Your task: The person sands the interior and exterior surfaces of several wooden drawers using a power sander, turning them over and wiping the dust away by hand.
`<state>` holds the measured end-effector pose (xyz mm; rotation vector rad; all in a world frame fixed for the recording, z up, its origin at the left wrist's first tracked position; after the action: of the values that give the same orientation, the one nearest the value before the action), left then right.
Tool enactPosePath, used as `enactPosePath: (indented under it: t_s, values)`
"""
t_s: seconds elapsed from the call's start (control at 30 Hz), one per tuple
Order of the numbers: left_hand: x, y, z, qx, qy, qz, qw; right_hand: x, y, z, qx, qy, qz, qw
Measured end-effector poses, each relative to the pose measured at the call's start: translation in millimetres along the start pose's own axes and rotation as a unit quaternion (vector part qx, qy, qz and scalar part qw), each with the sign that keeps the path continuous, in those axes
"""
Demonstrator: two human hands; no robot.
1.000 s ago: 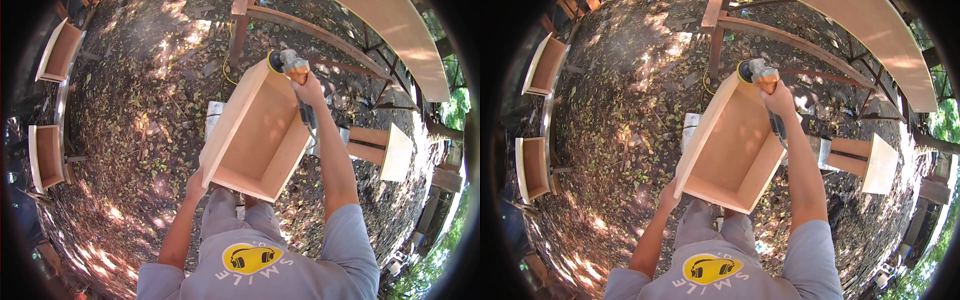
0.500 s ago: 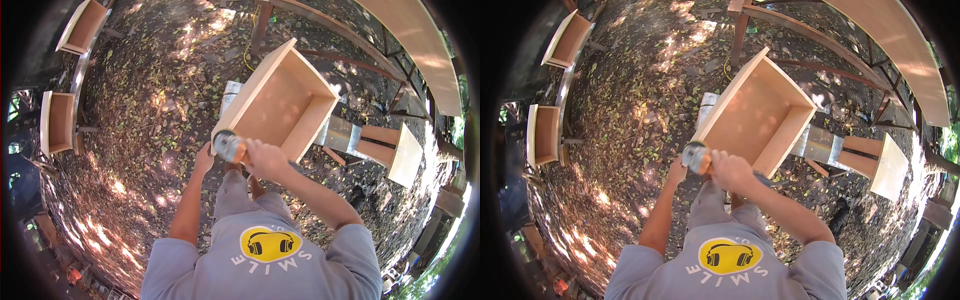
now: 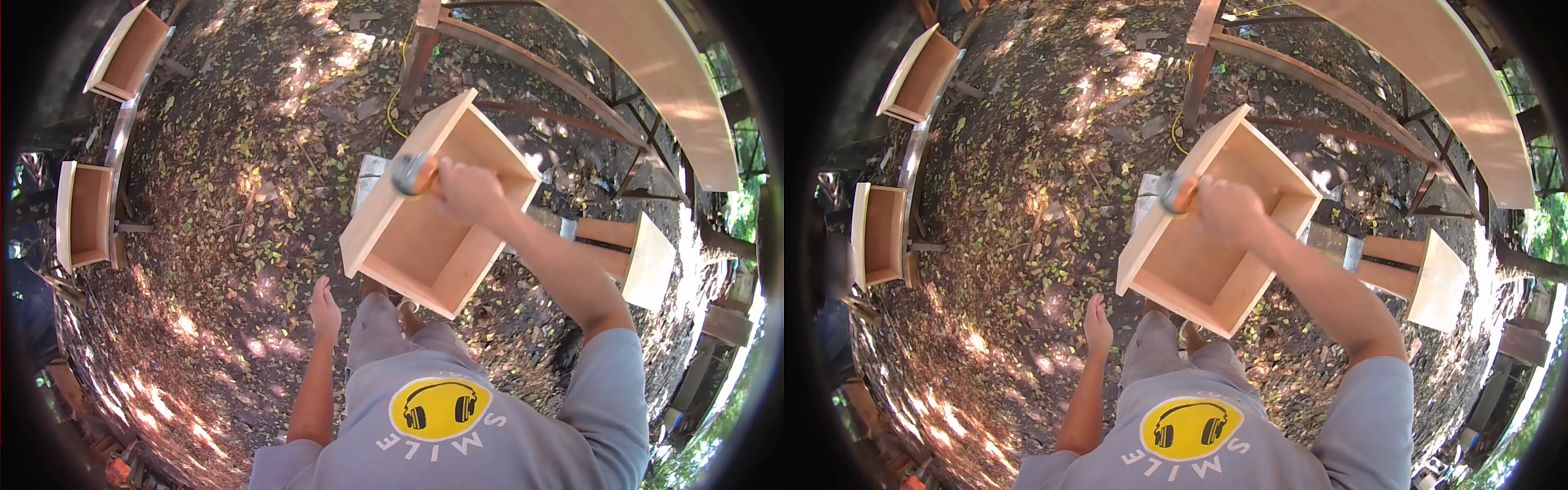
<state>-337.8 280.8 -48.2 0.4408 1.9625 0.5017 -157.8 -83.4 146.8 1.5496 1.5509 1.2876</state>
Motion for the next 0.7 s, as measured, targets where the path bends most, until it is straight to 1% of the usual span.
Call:
enactPosePath:
  t_s: [0.03,0.07,0.17,0.2,0.23,0.3,0.33,0.37,0.43,0.47,0.5,0.57,0.67,0.7]
  values:
    - [-14.5,-2.9,3.8,-0.020,-0.025,-0.016,0.999,-21.6,5.5,14.1,-0.021,-0.012,0.002,1.000]
    - [-23.0,-8.2,9.5,-0.007,-0.021,-0.048,0.999,-42.0,10.6,28.6,-0.042,-0.026,0.005,0.999]
    - [-59.4,-11.6,14.8,0.046,-0.160,0.045,0.985,-86.9,37.3,59.5,-0.072,-0.085,-0.004,0.994]
    - [-77.8,-11.3,13.8,0.068,-0.157,0.053,0.984,-104.5,42.1,70.5,-0.087,-0.103,-0.016,0.991]
    - [-77.4,-13.4,18.6,0.067,-0.172,0.074,0.980,-122.0,46.3,80.4,-0.102,-0.122,-0.027,0.987]
    - [-73.0,-13.9,24.5,0.067,-0.204,0.118,0.970,-156.6,51.2,97.6,-0.150,-0.188,-0.007,0.971]
    - [-75.4,-11.4,26.9,0.079,-0.200,0.155,0.964,-172.8,48.9,102.4,-0.173,-0.220,0.004,0.960]
    - [-77.2,-11.1,26.6,0.088,-0.202,0.152,0.964,-189.6,42.9,103.6,-0.179,-0.257,0.071,0.947]
    - [-77.5,-9.8,28.5,0.101,-0.207,0.147,0.962,-218.9,23.8,105.2,-0.194,-0.323,0.205,0.904]
    - [-77.2,-9.3,28.5,0.104,-0.207,0.145,0.962,-223.8,4.1,97.7,-0.265,-0.346,0.305,0.847]
    - [-75.7,-10.3,28.5,0.105,-0.208,0.142,0.962,-230.9,-23.0,95.2,-0.323,-0.326,0.411,0.788]
    - [-75.9,-11.2,28.0,0.108,-0.205,0.144,0.962,-232.6,-60.2,91.4,-0.350,-0.355,0.522,0.692]
    - [-77.7,-8.8,27.8,0.116,-0.190,0.152,0.963,-182.7,-43.4,73.6,-0.381,-0.328,0.595,0.627]
    - [-78.4,-9.4,28.8,0.121,-0.178,0.149,0.965,-177.0,-44.9,71.5,-0.382,-0.320,0.596,0.630]
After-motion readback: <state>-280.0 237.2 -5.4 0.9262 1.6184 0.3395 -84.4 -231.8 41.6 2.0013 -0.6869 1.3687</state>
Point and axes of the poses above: each hand's wrist, its own z-axis towards the middle knuckle, its own y-axis out of the back of the hand, x = y × z, the point moved 3 cm from there along z, towards the middle knuckle, and after that the axes turned 5 degrees about y, right-handed, at the moved point
